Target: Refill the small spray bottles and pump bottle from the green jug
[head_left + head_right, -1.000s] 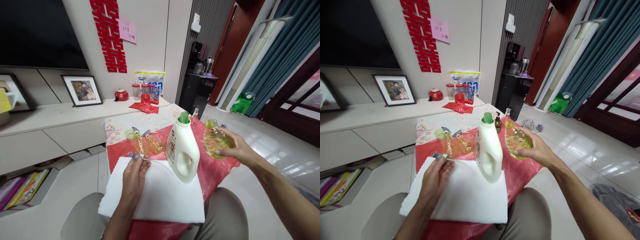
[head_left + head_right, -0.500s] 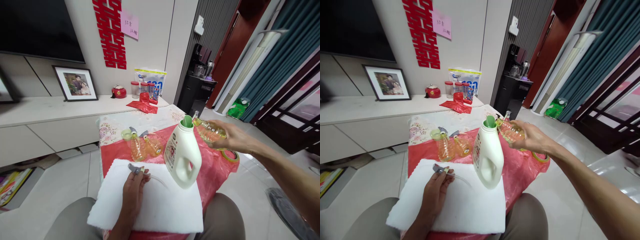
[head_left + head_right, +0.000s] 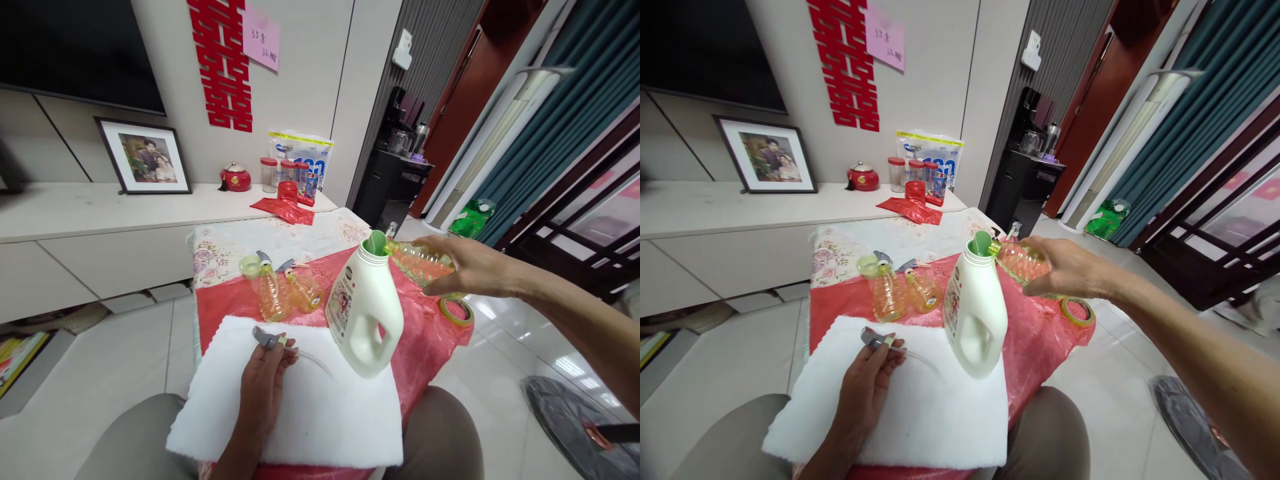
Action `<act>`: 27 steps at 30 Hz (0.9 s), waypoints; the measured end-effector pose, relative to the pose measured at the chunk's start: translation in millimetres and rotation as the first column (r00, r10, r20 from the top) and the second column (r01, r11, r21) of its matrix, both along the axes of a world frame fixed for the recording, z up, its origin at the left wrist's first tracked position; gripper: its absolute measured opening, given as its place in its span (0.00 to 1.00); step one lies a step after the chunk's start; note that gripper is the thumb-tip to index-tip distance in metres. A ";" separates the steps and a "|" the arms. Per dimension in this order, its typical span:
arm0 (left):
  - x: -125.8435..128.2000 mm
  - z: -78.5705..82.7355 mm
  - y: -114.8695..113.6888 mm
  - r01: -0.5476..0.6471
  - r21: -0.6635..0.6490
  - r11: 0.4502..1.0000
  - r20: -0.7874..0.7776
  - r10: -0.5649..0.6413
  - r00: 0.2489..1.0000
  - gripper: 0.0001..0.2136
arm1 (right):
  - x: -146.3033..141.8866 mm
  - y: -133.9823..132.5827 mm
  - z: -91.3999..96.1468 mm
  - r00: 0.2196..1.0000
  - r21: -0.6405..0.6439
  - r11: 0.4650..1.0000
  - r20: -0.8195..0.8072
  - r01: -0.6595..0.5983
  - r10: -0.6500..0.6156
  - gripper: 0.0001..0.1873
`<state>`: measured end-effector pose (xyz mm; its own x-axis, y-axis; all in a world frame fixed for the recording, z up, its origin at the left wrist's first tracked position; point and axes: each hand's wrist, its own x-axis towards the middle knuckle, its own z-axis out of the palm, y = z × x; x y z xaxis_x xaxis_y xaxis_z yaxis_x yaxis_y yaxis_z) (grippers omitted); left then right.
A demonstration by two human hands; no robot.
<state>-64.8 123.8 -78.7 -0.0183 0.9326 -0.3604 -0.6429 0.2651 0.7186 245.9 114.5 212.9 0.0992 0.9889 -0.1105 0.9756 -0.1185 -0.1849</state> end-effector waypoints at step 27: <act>-2.2 -4.8 -1.5 0.007 0.013 1.000 0.029 -0.008 1.000 0.27 | -23.6 13.2 39.1 0.996 -0.208 0.978 0.083 -0.021 0.039 0.33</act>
